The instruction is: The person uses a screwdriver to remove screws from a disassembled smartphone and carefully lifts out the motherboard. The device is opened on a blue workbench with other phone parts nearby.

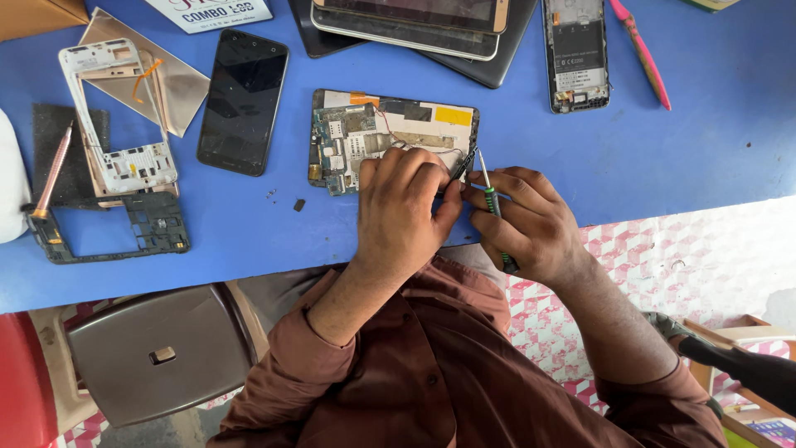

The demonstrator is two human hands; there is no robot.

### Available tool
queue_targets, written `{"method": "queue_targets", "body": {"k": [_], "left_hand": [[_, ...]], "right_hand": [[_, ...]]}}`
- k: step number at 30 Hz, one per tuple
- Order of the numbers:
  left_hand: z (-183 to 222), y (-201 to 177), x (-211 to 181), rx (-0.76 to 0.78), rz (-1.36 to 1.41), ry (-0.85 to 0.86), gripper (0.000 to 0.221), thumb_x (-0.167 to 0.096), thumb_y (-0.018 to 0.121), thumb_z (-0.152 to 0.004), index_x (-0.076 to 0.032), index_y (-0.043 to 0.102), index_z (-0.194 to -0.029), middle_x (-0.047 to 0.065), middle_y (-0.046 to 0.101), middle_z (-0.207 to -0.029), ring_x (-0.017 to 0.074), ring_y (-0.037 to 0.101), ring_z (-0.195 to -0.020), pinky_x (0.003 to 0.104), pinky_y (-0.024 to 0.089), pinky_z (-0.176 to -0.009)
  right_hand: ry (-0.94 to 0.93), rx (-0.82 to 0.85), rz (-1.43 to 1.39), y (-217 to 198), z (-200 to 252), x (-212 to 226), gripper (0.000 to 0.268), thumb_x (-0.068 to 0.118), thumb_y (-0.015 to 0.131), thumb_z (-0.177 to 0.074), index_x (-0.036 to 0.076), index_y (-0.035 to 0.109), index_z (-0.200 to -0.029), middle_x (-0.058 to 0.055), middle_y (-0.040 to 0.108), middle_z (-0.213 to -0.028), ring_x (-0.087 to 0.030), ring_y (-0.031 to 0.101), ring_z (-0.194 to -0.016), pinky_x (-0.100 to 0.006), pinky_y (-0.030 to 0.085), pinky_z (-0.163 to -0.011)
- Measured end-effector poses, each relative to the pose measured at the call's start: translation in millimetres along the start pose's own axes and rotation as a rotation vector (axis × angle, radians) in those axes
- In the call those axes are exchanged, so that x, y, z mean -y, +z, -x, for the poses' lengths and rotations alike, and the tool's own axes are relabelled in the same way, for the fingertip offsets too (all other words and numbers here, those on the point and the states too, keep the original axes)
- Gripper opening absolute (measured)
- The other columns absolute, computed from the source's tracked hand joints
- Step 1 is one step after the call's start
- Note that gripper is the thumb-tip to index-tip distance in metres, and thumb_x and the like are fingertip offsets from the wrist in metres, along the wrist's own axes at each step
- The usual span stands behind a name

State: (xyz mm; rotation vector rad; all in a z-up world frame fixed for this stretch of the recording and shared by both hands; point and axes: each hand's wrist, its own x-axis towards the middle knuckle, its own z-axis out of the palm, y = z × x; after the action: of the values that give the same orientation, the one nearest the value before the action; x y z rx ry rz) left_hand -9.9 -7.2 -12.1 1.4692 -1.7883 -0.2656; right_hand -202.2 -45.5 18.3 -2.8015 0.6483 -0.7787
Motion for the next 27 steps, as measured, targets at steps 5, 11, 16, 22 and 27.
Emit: {"method": "queue_targets", "body": {"k": [5,11,16,22,27], "left_hand": [[-0.6,-0.5,-0.5,0.001,0.015,-0.002,0.021,-0.014,0.081,-0.089,-0.01,0.061,-0.086,-0.001,0.062,-0.095,0.0199,0.059,-0.092,0.04,0.039,-0.085],[-0.4,-1.7,-3.5,-0.017,0.015,-0.008,0.018,-0.013,0.08,-0.091,-0.009,0.063,-0.089,-0.001,0.063,-0.097,0.0199,0.059,-0.094,0.04,0.039,-0.088],[2.3,-3.6,-4.9,-0.016,-0.022,0.0,0.014,-0.014,0.079,-0.091,-0.008,0.067,-0.094,-0.001,0.064,-0.102,0.0189,0.06,-0.101,0.044,0.035,-0.093],[4.1,-2.1,-3.8,-0.011,-0.035,-0.02,0.014,-0.017,0.08,-0.093,-0.008,0.069,-0.095,-0.002,0.065,-0.104,0.0175,0.06,-0.104,0.045,0.031,-0.095],[4.4,-0.1,-2.0,-0.015,0.001,-0.047,0.014,-0.015,0.081,-0.092,-0.008,0.069,-0.094,-0.003,0.066,-0.102,0.0166,0.06,-0.102,0.044,0.031,-0.094]], "right_hand": [[0.06,0.0,-0.03,6.0,3.9,4.7,0.022,-0.004,0.073,-0.074,0.001,0.06,-0.092,-0.013,0.072,-0.103,-0.032,0.069,-0.115,-0.047,0.057,-0.097],[0.096,-0.056,0.029,16.8,2.5,12.7,0.023,-0.008,0.071,-0.074,0.001,0.06,-0.092,-0.015,0.072,-0.106,-0.031,0.069,-0.113,-0.048,0.056,-0.097],[0.102,-0.092,0.085,23.3,4.1,12.3,0.024,-0.009,0.068,-0.072,0.002,0.06,-0.091,-0.013,0.073,-0.102,-0.029,0.071,-0.111,-0.052,0.052,-0.1],[0.108,-0.091,0.082,28.1,8.6,9.4,0.022,-0.007,0.068,-0.075,0.005,0.056,-0.089,-0.01,0.073,-0.1,-0.028,0.072,-0.111,-0.054,0.049,-0.104],[0.111,-0.064,0.13,29.6,12.0,9.3,0.024,-0.004,0.068,-0.079,0.009,0.054,-0.094,-0.007,0.075,-0.102,-0.024,0.072,-0.113,-0.059,0.039,-0.109]]}}
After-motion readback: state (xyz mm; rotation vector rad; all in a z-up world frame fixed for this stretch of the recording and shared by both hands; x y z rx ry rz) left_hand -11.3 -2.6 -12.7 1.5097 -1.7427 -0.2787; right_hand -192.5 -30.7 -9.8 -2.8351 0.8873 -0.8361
